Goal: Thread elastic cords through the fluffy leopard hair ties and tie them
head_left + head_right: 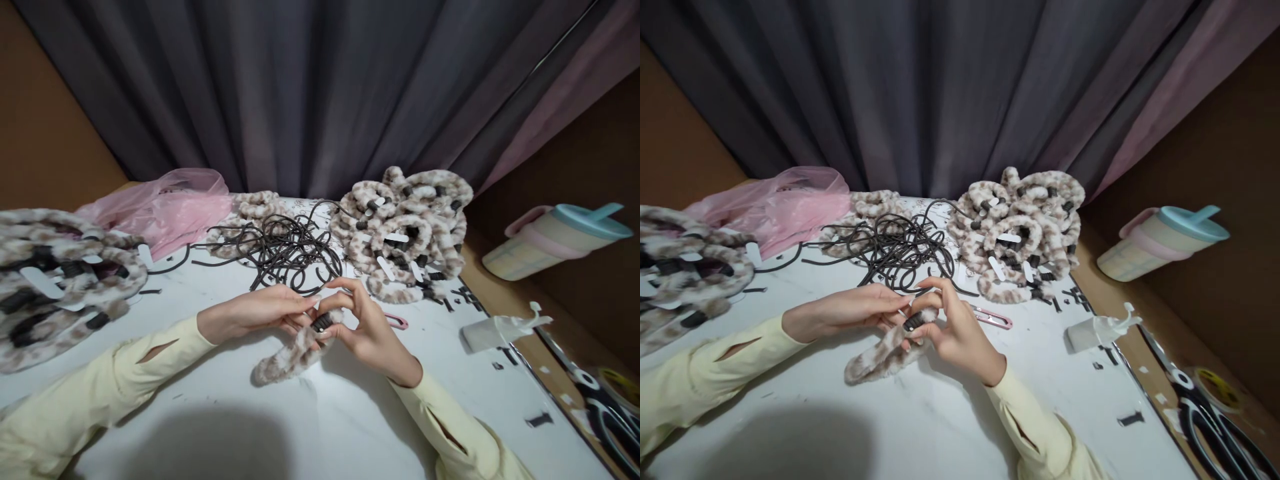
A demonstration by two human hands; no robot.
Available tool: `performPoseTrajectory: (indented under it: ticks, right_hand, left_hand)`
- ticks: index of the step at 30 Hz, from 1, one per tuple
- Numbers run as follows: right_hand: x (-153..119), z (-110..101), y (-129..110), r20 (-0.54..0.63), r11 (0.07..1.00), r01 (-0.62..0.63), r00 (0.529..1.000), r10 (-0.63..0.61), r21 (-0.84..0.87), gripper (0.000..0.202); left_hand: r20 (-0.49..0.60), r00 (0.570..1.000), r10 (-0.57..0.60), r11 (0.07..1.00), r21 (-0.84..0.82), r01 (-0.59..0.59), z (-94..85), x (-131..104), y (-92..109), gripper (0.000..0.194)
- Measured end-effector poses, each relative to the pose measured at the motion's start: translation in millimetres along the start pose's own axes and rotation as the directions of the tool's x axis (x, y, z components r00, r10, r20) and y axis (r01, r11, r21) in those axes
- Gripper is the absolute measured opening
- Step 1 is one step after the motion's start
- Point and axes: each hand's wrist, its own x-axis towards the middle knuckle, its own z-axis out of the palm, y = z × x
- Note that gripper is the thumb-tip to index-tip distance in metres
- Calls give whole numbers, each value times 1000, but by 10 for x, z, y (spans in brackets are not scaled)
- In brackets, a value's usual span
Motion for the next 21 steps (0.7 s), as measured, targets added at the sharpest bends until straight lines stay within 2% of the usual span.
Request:
performPoseTrajectory:
  ticks: [5,10,14,18,21]
  right_hand:
    - [7,-2,-8,-14,1000,16,1000,-16,14,45]
    - [10,0,-22,-25,1000,26,999,-27,-14,44]
    - [14,-4,-35,-31,999,29,999,-30,-26,42]
    - [17,-19,-19,-25,1000,21,999,-22,-7,42]
    - [20,-26,17,-6,1000,-4,1000,3,-19,43]
  left_hand:
    - [-47,999,22,1000,22,-21,-7,-10,20,38]
    - [-27,999,36,999,32,-35,-19,-5,16,33]
    - [-52,997,49,998,33,-48,-8,-2,13,31]
    - [-84,996,15,1000,-25,-17,9,2,16,33]
    - [-86,995,51,999,23,-49,23,19,-14,33]
